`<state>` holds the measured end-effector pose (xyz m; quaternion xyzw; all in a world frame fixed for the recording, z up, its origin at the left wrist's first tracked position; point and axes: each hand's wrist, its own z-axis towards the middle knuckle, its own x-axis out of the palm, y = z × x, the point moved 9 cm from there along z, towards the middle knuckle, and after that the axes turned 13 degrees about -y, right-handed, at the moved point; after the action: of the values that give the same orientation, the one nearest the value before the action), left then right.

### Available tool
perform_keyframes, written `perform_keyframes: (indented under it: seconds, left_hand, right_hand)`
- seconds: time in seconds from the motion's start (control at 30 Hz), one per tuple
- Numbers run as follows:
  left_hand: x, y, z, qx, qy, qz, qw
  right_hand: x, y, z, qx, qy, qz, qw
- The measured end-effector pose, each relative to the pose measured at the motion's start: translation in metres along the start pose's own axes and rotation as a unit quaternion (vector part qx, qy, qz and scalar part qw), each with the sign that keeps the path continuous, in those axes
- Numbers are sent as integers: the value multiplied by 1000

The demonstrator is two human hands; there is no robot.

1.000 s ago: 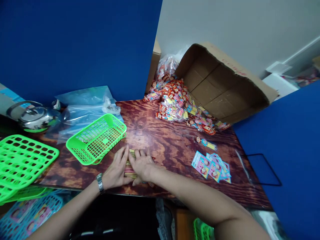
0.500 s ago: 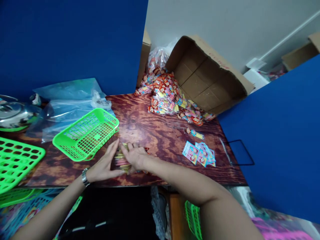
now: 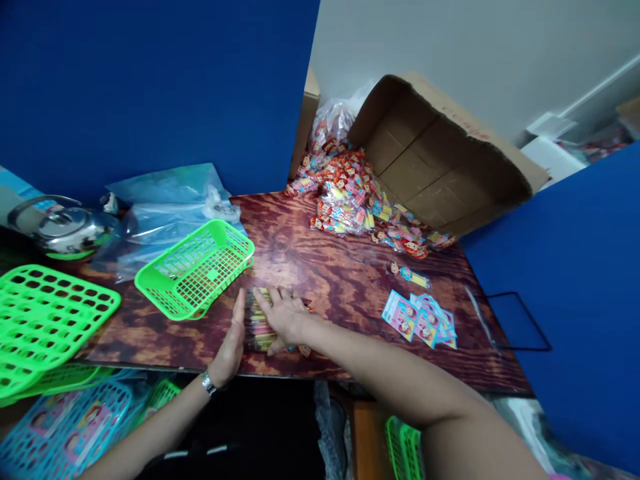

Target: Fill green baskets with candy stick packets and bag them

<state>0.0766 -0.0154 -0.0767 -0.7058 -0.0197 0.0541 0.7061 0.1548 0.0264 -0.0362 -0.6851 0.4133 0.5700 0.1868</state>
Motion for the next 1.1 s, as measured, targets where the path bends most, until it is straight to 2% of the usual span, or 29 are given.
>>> perform_keyframes:
  seconds: [0.17, 0.27, 0.4, 0.57, 0.67, 0.73, 0.8, 0.87, 0.93, 1.0, 1.03, 1.1]
  left_hand:
    - [-3, 0, 1, 5, 25, 41, 999]
    - [-2, 1, 3, 2, 14, 42, 999]
    - [-3, -1, 10, -5, -8, -10, 1000]
    - [-5, -15, 21, -18, 6, 9, 1000]
    - [-11, -36, 18, -12, 19, 35, 999]
    - [-24, -58, 10, 28, 1, 71, 997]
    - [-47, -85, -2, 94, -53, 135, 985]
    - [-80, -112, -15, 178, -152, 201, 951]
    - [-115, -129, -26, 221, -272, 254, 901]
    - [-146, -125, -27, 196, -363, 280, 867]
    - [-158, -117, -23, 165, -391, 278, 862]
    - [-173, -93, -11, 99, -414, 237, 873]
  right_hand:
    - [-5, 3, 0, -4, -7, -16, 1000]
    - [-9, 3, 2, -6, -16, -36, 999]
    - [-13, 0, 7, -23, -23, -43, 999]
    - [-20, -8, 12, -40, -28, -27, 998]
    - [-22, -16, 11, -36, -28, 7, 999]
    - [-22, -25, 9, -22, -33, 49, 998]
    - [-24, -37, 5, -4, -42, 107, 993]
    - [-29, -46, 1, 4, -55, 181, 982]
    - [-46, -51, 0, -11, -86, 255, 963]
    - [-75, -48, 5, -52, -132, 309, 940]
    - [-93, -43, 9, -80, -149, 327, 930]
    - [-126, -25, 22, -144, -157, 347, 913]
